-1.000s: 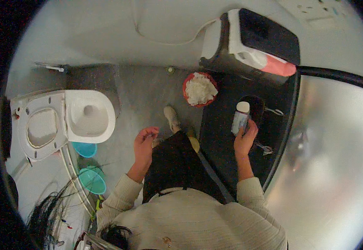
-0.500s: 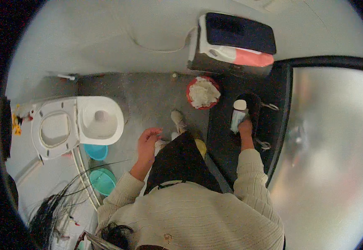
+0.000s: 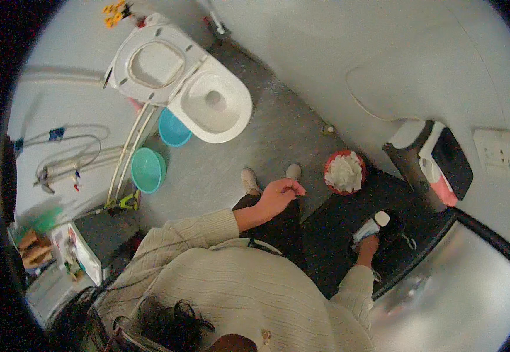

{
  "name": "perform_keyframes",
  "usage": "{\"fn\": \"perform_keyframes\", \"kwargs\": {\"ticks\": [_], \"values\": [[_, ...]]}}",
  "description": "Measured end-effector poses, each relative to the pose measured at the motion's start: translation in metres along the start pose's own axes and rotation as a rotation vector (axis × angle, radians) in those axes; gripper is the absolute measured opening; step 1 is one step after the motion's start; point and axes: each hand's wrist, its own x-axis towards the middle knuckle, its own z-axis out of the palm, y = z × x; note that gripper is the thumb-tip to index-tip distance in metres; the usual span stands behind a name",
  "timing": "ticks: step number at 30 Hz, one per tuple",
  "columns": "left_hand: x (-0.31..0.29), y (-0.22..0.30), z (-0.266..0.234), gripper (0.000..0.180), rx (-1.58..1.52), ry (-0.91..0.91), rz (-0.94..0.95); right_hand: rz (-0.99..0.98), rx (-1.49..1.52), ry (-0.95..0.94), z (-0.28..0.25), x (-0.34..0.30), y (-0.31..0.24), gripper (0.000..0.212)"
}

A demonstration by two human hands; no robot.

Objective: The person wipes the toilet seat and rim with a tissue, then moves to wipe the bathroom wall and a frosted glass door. The person uses tissues to clean multiple surfaces in sequence.

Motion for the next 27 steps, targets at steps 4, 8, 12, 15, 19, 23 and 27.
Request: {"fn": "perform_keyframes", "kwargs": {"ticks": [4,8,12,15,19,23,27], "values": [[-0.002,0.004,0.000,0.023,-0.012,0.000,0.104,-0.033,-0.137,-0.054,-0.073,-0.052,-0.047,0.031],[-0.001,0.010,0.000,0.022,-0.085,-0.095,0.013,-0.033,-0.187,-0.041,-0.161,-0.122,-0.106,0.031],[-0.007,0.022,0.002,0.027,-0.373,-0.292,-0.159,-0.188,0.229,-0.118,-0.210,-0.176,-0.189,0.041],[-0.019,0.035,0.000,0.041,-0.536,-0.356,-0.233,-0.620,0.244,-0.103,-0.206,-0.210,-0.275,0.037],[-0.027,0.046,-0.019,0.048,-0.508,-0.209,0.008,-0.859,0.299,-0.061,-0.188,-0.250,-0.358,0.031],[-0.029,0.040,-0.055,0.044,-0.708,-0.215,-0.140,-0.996,0.334,-0.081,-0.185,-0.253,-0.391,0.018],[-0.031,0.035,-0.080,0.041,-1.043,-0.266,-0.054,-1.075,0.728,-0.194,-0.182,-0.243,-0.399,0.011]]}}
